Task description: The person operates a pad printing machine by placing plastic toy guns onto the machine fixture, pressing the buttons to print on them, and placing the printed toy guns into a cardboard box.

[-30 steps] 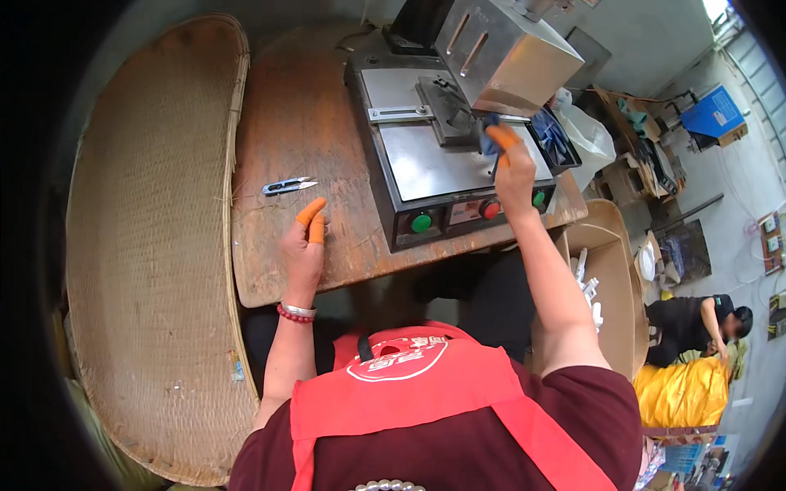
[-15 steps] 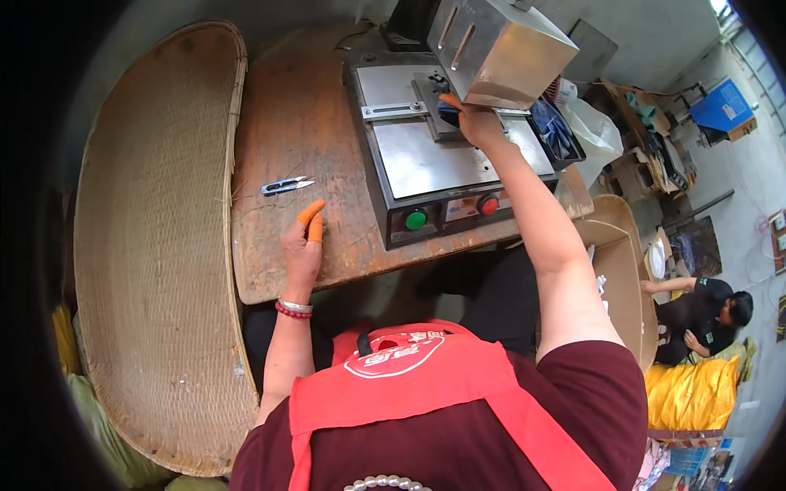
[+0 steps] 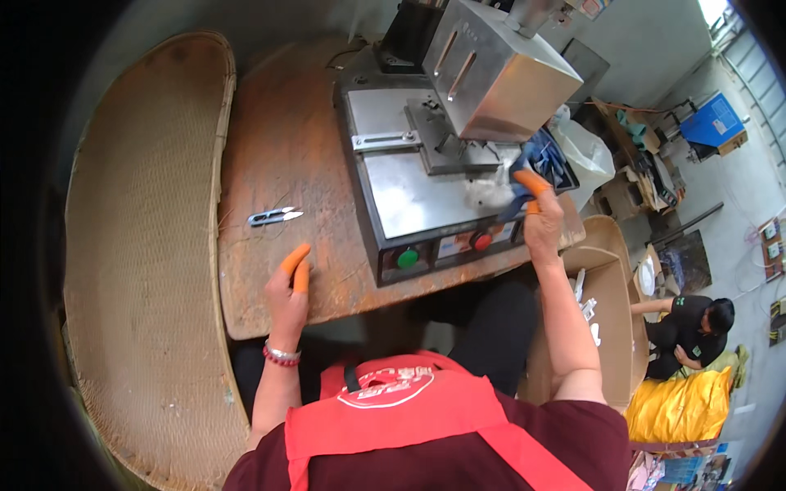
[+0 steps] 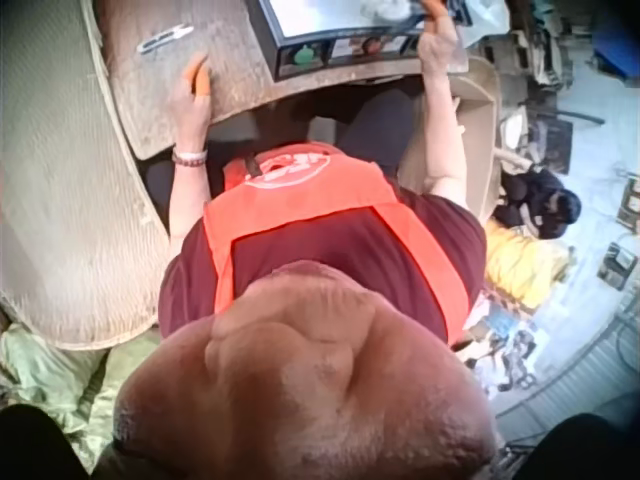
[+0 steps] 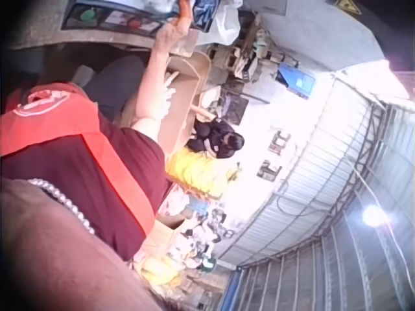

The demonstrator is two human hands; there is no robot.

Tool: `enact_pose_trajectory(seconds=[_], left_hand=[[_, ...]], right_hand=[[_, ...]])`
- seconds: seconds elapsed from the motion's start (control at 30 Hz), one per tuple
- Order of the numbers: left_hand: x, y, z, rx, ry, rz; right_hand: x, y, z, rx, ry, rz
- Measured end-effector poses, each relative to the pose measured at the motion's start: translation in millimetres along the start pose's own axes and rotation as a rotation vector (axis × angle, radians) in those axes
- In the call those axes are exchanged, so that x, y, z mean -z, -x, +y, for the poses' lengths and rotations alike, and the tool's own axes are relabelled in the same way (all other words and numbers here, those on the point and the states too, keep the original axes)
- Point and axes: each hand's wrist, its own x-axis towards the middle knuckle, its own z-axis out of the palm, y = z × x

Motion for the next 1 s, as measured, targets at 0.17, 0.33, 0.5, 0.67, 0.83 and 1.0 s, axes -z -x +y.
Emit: enact_pose_trajectory(seconds=[0.17,0.33,0.5,0.67,0.83,1.0], left_hand=[[-1.1,-5.2,-2.7,0.054,0.001,-0.036],[-1.0,-11.5,6.6,0.064,-0.053,-0.085],[0.6,-11.9,10.1,0.162,-0.084,-0.125],[-4.1,-19.7,10.3,0.153,-0.079,-0.136],[-0.7,-17.2,9.1,0.153,-0.087,-0.165],[1.8,-13.6,9.4,0.137,-0.123,-0.170]], right_hand=[[-17.7,-41.8,76.2,-0.057,-0.085,0.152],[-78.0,-77.7,159.1,0.008,0.001,-0.080],[-117.4,-133.8,77.5,0.285,0.067,-0.274],[-125.0,-145.7,34.6,0.391,0.191,-0.390],[-73.1,-110.4,69.2,0.323,0.549,-0.420],[-16.9,-42.5,62.4,0.012,0.261,-0.164]])
